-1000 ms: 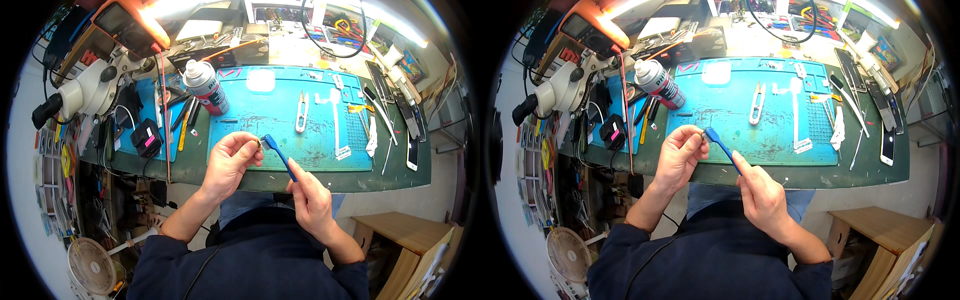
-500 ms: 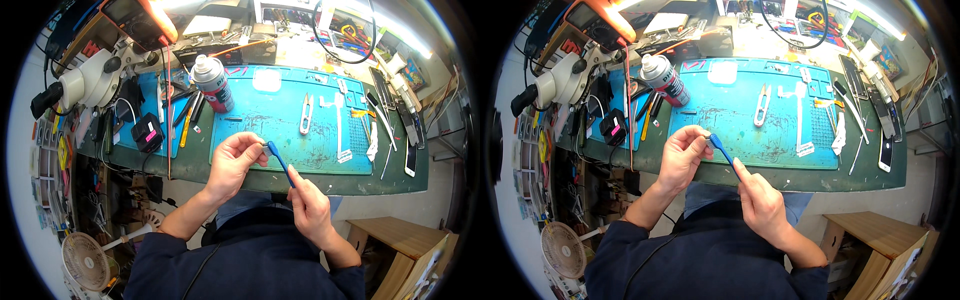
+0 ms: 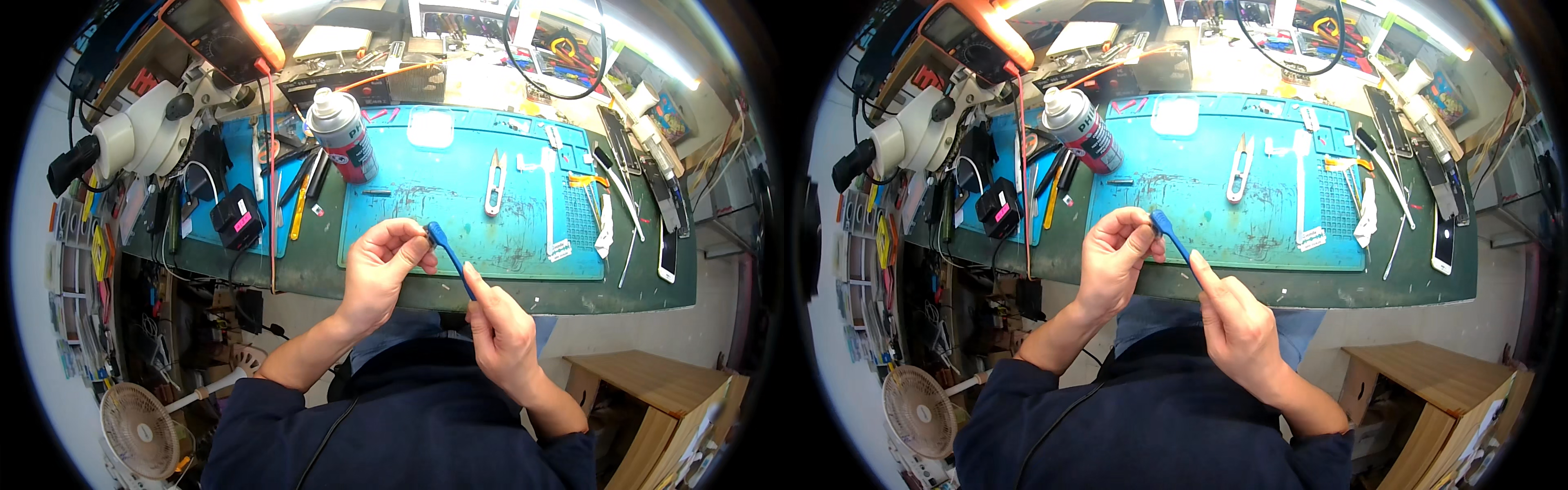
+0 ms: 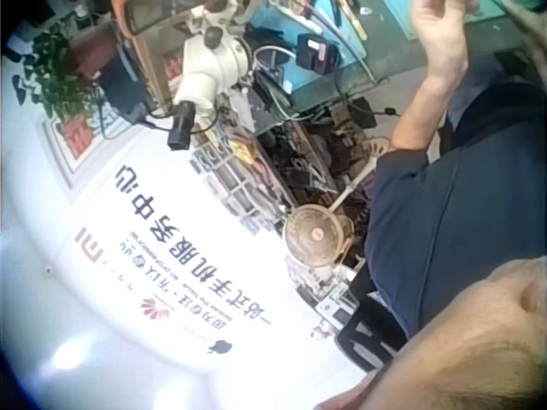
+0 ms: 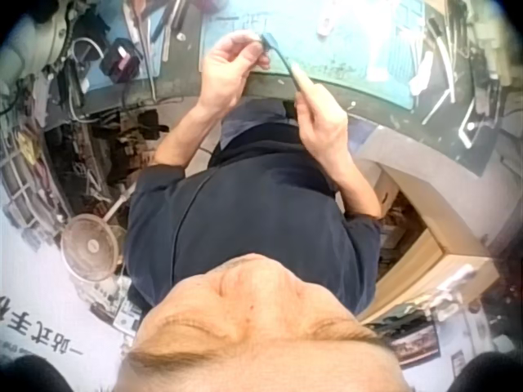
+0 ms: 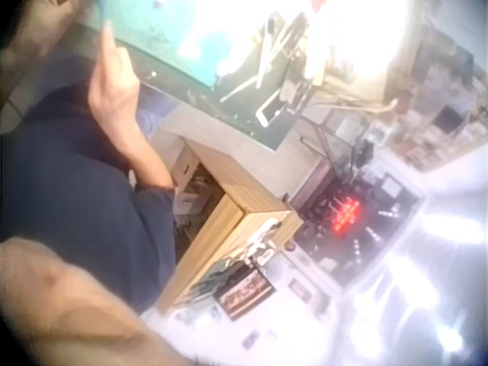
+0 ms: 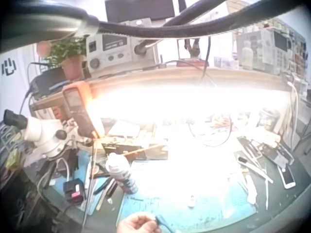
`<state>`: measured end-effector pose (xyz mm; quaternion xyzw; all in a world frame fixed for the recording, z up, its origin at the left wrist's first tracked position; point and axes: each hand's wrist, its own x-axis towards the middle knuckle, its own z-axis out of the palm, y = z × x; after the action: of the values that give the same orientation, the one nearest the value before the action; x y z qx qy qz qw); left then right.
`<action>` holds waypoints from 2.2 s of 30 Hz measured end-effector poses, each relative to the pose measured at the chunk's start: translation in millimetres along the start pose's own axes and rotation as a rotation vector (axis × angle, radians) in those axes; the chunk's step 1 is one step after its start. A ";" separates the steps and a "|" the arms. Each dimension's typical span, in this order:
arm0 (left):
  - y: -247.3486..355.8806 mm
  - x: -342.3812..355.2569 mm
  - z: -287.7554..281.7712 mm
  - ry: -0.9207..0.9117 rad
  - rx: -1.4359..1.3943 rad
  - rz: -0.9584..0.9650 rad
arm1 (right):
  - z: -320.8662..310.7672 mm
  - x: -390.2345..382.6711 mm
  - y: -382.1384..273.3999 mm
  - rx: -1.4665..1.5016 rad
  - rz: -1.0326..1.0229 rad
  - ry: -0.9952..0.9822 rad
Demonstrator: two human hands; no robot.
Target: The person applies cleaning spray to a toothbrush, brushes a small electronic component, then uses tweezers to handle and connect a small part to a white wire at a workbench.
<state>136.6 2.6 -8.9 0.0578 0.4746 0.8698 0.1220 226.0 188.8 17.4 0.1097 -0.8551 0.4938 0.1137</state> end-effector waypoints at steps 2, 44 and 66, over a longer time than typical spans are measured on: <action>2.6 2.8 -0.1 0.006 0.012 0.006 | 1.5 3.7 -4.0 -0.012 -0.006 0.009; 1.2 2.2 0.2 -0.045 0.121 0.047 | 6.5 -9.0 6.1 0.065 -0.001 0.043; 2.4 1.2 0.3 -0.044 0.148 0.045 | 0.2 -6.4 0.2 0.015 0.016 -0.008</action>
<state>135.0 1.9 -6.7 0.0963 0.5332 0.8335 0.1081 232.0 189.2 15.2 0.1059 -0.8526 0.5008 0.1055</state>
